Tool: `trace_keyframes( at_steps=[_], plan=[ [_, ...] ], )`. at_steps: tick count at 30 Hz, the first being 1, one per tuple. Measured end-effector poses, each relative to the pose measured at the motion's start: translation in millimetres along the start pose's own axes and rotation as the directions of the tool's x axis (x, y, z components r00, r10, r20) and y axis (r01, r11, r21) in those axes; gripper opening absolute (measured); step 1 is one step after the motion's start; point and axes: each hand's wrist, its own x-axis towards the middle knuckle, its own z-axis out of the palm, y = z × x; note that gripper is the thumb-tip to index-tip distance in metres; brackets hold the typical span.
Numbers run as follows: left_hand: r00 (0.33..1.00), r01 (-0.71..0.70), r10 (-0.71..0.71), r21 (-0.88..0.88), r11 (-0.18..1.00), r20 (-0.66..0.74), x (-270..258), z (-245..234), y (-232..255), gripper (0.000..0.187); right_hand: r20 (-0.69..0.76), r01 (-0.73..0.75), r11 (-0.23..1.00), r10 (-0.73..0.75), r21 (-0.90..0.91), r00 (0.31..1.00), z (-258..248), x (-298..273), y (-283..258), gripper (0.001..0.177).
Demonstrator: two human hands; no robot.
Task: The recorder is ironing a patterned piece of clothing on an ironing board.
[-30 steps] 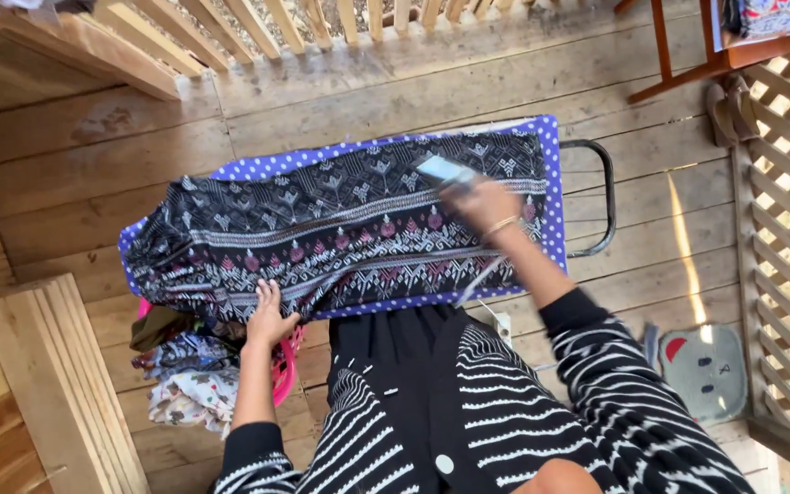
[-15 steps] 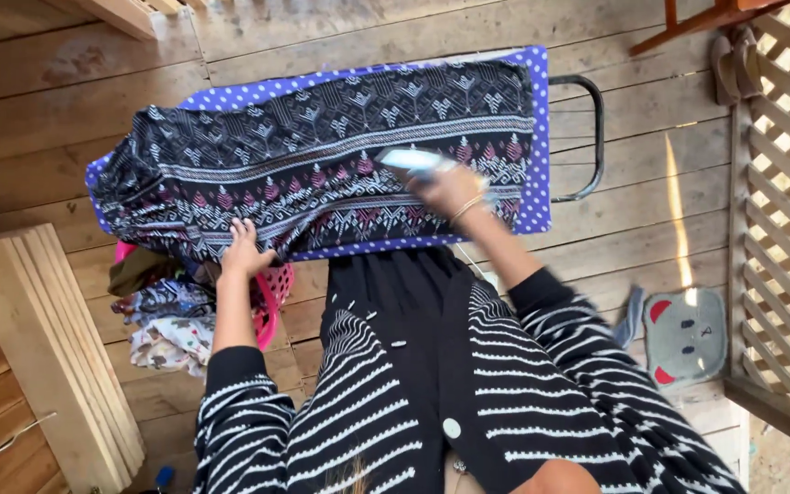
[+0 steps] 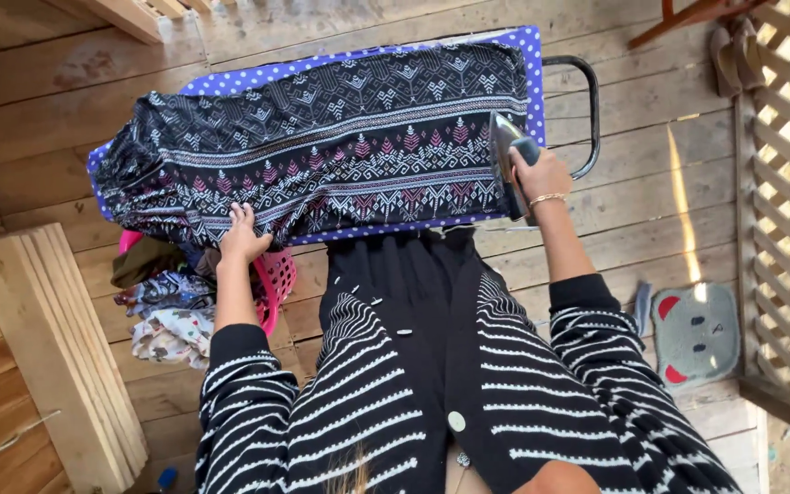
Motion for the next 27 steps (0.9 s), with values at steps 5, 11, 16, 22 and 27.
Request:
trace_keyframes(
  at_steps=[5, 11, 16, 22, 27],
  plan=[
    [0.998, -0.017, 0.016, -0.024, 1.000, -0.056, 7, 6, -4, 0.106, 0.112, 0.293, 0.950, -0.281, -0.107, 0.953, 24, -20, -35, 0.066],
    [0.998, -0.016, 0.014, -0.035, 0.999, -0.062, 12, 14, -9, 0.102, 0.331, 0.664, 0.724, -0.590, -0.186, 0.736, 57, -21, -106, 0.066],
    [0.998, 0.012, -0.015, -0.055, 0.998, -0.053, 8, 15, -5, 0.099, 0.162, 0.443, 0.883, -0.420, -0.153, 0.893, 38, 42, -169, 0.072],
    [1.000, 0.008, -0.010, -0.101, 0.995, -0.020, 13, 14, -14, 0.095, 0.204, 0.372, 0.927, -0.356, -0.043, 0.912, 77, 26, -256, 0.066],
    [0.996, -0.020, 0.030, -0.114, 0.993, 0.084, 2, -3, -15, 0.097, 0.616, 0.835, 0.538, -0.698, 0.117, 0.363, 242, -63, -237, 0.026]
  ],
)
